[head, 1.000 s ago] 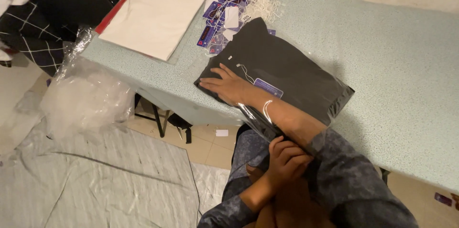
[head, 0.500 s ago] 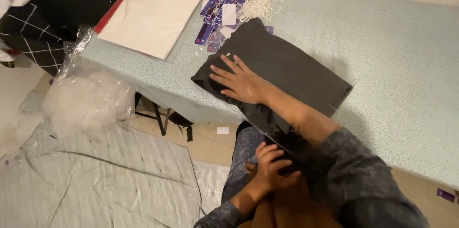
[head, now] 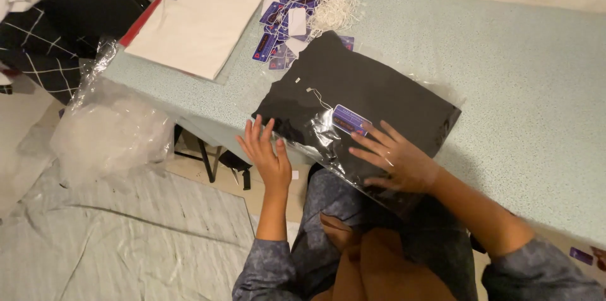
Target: Folding a black t-shirt, attaching a brand tag, and placing it into a plastic shipping bag.
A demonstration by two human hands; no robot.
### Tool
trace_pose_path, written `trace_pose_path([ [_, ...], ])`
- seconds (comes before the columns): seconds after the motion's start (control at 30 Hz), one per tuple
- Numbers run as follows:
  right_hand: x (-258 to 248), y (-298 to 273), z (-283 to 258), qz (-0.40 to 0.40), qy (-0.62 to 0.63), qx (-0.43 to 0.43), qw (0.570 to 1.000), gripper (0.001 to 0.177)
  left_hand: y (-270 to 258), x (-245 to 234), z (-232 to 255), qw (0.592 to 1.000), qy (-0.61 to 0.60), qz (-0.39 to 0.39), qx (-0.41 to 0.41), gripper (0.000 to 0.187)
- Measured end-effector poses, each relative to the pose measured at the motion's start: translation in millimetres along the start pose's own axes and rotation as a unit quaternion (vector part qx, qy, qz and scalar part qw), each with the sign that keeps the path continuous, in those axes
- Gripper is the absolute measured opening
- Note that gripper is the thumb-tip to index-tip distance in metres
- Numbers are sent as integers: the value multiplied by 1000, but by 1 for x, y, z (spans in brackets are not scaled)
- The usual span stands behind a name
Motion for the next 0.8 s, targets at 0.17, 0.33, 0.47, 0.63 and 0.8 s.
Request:
trace_pose_path([
  [0.17, -8, -43, -21, 20, -21, -37, 999, 85, 14, 14, -28, 991, 89, -96, -3, 48],
  [0.33, -9, -53, -26, 7, -13, -49, 999, 90, 16, 14, -31, 987, 93, -124, -45, 47],
  [0.47, 3, -64, -29, 10, -71, -93, 993, 84, 18, 16, -32, 982, 117, -136, -55, 41],
  [0.63, -5, -71, -25, 35, -46, -98, 993, 53, 18, 18, -34, 979, 126, -144, -66, 42],
  [0.8, -18, -78, -18, 57, 216, -58, 973, 54, 19, 16, -35, 976, 131, -162, -69, 42],
])
Point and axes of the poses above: each hand's wrist, its own y-axis towards the middle knuckle, its own x-axis out of the palm, z = x × y, the point moved 2 cm from there along y, towards the middle knuckle, and after that the axes turned 6 degrees about -x, right-handed, at the moved point
